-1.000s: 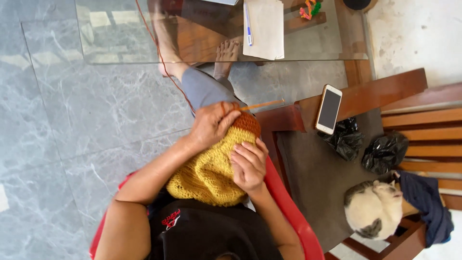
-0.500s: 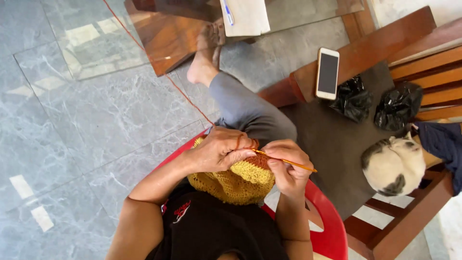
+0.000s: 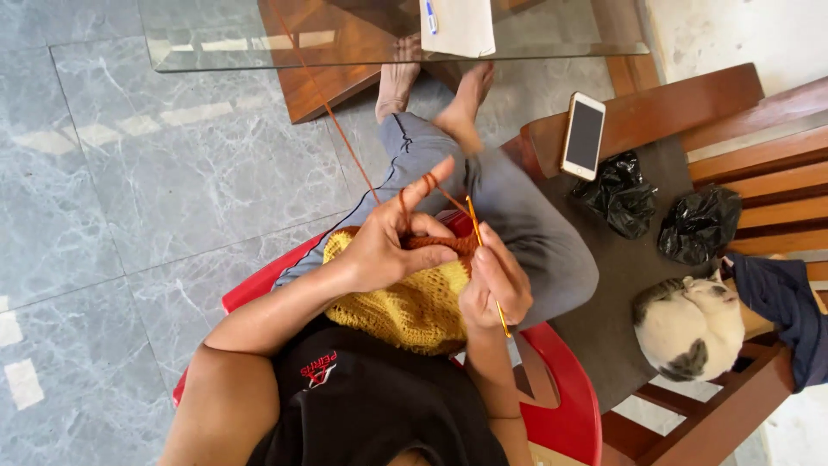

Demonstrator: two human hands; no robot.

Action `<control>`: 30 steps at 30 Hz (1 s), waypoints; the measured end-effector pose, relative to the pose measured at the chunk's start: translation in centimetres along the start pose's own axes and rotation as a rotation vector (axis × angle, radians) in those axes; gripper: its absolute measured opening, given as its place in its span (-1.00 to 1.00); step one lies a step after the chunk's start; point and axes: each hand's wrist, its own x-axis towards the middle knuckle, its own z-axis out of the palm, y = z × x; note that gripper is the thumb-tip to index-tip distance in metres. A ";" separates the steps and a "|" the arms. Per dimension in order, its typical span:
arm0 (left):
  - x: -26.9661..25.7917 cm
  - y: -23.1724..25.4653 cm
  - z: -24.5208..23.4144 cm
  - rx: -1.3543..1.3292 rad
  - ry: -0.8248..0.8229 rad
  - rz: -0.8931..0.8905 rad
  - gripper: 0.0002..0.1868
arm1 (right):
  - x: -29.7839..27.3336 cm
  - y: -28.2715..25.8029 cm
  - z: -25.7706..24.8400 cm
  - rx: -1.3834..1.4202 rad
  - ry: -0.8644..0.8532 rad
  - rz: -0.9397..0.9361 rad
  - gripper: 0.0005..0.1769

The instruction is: Crocheting a garment using yellow and brown yarn with a crochet hook.

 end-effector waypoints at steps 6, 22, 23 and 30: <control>1.2 -0.9 -1.1 -0.247 -0.049 -0.063 -0.05 | -4.2 1.2 -0.5 0.535 0.210 0.728 -0.84; 2.3 -2.1 -2.9 -0.056 -0.013 -0.032 -0.25 | -1.7 1.6 1.4 0.400 0.057 0.831 -0.74; 2.1 -2.0 -2.4 0.038 0.060 -0.006 -0.30 | -2.2 1.7 1.2 0.374 0.051 0.705 -0.77; 0.4 -3.2 1.2 0.044 0.162 0.048 -0.18 | -7.5 4.5 0.4 -0.033 0.088 -0.125 -0.88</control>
